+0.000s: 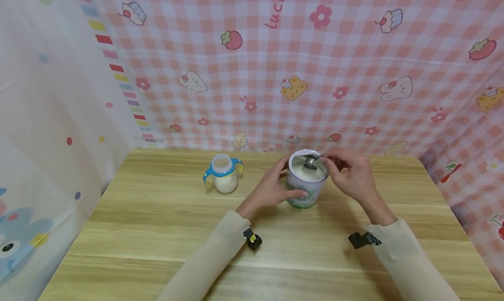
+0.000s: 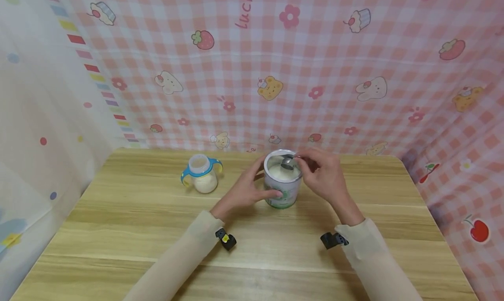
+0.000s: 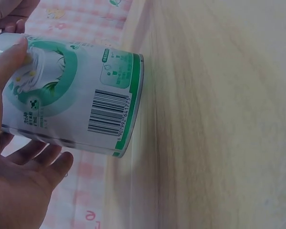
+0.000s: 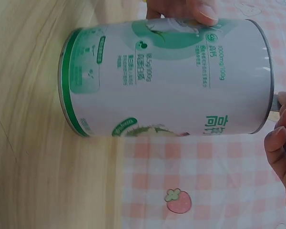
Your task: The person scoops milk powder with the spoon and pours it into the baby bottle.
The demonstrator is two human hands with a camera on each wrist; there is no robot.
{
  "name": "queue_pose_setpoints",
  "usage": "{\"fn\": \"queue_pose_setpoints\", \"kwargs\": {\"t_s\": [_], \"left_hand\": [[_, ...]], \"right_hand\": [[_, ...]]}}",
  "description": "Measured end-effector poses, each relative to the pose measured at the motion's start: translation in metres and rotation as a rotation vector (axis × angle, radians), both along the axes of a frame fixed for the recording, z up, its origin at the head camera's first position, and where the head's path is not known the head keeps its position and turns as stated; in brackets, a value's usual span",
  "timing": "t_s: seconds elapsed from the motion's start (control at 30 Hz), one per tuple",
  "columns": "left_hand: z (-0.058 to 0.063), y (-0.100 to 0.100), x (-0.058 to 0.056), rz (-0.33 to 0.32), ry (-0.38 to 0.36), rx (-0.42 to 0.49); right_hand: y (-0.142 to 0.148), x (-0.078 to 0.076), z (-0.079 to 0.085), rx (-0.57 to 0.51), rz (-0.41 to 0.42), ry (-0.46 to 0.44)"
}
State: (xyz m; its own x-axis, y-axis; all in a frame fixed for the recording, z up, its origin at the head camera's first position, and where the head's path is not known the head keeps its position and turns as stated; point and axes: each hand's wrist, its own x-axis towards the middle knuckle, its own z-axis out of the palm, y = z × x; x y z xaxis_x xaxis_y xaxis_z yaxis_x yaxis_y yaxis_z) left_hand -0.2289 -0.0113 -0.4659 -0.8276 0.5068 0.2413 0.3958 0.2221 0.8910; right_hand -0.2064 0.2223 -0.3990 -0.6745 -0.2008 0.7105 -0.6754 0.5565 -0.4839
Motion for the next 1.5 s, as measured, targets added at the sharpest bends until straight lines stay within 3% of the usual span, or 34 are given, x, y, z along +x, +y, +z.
{"fn": "queue_pose_setpoints", "kwargs": {"t_s": [0.23,0.43,0.57,1.13,1.5], "left_hand": [[-0.001,0.0,0.001,-0.001,-0.047,0.012],[-0.002,0.0,0.001,-0.011,-0.048,0.024],[-0.003,0.001,0.001,-0.01,-0.053,0.025],[-0.003,0.001,0.002,-0.01,-0.074,0.034],[-0.004,0.0,0.002,-0.007,-0.074,0.03]], "right_hand": [[0.0,-0.002,0.006,0.209,0.105,0.145],[-0.003,0.0,0.009,0.386,0.075,0.26],[-0.005,0.002,0.01,0.438,0.061,0.286],[-0.005,0.003,0.016,0.445,0.072,0.225],[-0.004,0.006,0.012,0.327,0.061,0.05]]}}
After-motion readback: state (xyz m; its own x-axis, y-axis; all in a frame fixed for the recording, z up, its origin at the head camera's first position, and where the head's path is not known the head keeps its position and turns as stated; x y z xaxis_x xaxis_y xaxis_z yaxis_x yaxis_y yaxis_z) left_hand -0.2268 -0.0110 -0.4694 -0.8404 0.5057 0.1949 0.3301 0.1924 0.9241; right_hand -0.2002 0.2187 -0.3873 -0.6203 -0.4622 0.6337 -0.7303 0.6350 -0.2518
